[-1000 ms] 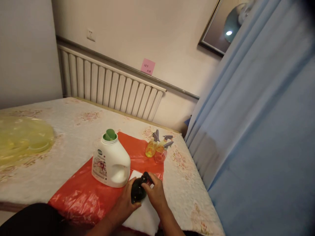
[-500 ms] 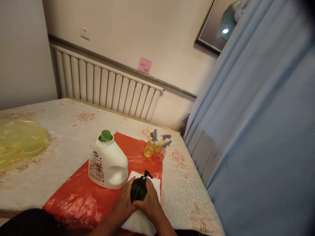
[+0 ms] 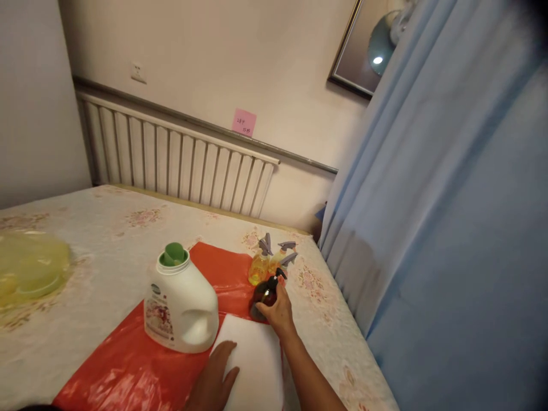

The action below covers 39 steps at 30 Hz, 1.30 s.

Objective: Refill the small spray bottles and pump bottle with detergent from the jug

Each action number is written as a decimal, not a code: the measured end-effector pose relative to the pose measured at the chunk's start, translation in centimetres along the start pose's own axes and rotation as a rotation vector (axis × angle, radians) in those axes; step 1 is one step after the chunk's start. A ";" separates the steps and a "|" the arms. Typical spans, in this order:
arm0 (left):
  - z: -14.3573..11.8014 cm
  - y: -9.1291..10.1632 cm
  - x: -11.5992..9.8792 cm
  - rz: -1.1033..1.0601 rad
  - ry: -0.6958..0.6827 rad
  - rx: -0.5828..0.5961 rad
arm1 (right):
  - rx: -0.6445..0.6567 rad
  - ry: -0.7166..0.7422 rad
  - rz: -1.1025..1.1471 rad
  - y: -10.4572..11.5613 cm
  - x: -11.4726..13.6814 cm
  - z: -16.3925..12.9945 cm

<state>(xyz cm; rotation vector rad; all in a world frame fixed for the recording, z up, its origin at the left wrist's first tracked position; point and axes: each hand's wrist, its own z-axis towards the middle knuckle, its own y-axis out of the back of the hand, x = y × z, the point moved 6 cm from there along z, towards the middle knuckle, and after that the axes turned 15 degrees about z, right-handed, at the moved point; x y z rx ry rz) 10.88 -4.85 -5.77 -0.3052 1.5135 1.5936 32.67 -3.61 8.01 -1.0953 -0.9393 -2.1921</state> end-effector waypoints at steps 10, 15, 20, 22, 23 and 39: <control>-0.2 0.7 -0.5 -0.066 0.041 0.179 | -0.051 -0.041 0.019 -2.3 -4.9 1.8; 0.2 2.0 -1.7 -0.021 0.012 0.188 | -0.146 -0.104 0.013 -0.1 -5.6 -0.5; 0.3 2.4 -1.8 -0.004 0.001 0.181 | -0.192 -0.170 0.034 2.0 -5.1 -5.3; 0.2 2.3 -1.7 -0.008 -0.006 0.189 | -0.175 -0.176 0.059 2.2 -4.4 -7.5; 0.1 2.2 -1.7 -0.012 -0.011 0.192 | -0.168 -0.174 0.070 2.2 -4.0 -8.6; 0.4 5.0 -4.6 0.355 0.002 0.128 | 0.144 -0.095 -0.043 -1.8 1.8 -13.3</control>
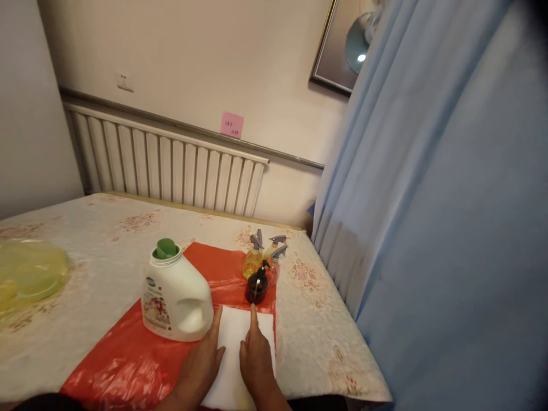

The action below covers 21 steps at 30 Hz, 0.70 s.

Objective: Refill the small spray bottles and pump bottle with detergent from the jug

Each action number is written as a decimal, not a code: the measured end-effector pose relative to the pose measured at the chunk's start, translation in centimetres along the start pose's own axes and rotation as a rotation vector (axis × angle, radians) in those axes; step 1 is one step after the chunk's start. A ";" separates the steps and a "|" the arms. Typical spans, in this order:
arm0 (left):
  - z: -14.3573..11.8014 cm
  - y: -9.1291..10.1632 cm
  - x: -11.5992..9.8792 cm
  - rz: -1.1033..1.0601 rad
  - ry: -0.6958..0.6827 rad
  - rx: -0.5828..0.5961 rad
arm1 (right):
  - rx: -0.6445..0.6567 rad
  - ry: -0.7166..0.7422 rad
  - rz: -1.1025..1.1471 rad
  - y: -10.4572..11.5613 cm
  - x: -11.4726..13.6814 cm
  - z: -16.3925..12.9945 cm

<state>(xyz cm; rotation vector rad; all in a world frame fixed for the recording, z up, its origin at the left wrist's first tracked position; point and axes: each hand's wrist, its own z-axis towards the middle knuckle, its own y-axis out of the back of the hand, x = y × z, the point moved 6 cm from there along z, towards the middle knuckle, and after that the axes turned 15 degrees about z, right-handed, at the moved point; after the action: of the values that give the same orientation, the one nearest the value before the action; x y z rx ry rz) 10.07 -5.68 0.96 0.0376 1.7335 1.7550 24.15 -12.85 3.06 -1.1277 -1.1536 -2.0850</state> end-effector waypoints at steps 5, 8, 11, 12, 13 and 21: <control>0.9 -1.2 1.1 0.066 0.060 0.098 | 0.124 -0.061 -0.122 -1.8 -1.7 0.3; 1.0 -1.7 1.3 0.065 0.049 0.098 | 0.138 -0.043 -0.129 -2.3 -2.6 0.3; 0.8 -2.2 1.4 0.088 0.039 0.128 | 0.144 -0.013 -0.142 -2.6 -3.0 0.3; 0.7 -2.3 1.4 0.092 0.033 0.134 | 0.146 -0.008 -0.146 -2.6 -3.1 0.3; 0.7 -2.4 1.4 0.100 0.026 0.140 | 0.149 -0.008 -0.151 -2.7 -3.1 0.3; 0.7 -2.6 1.2 0.133 0.073 0.259 | 0.191 -0.062 -0.219 -3.0 -3.5 0.3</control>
<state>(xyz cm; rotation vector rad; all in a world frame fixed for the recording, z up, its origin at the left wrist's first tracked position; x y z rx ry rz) 10.58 -4.76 -1.83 0.2077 2.0435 1.6303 23.96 -10.96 -1.18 -1.0208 -1.5313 -2.0558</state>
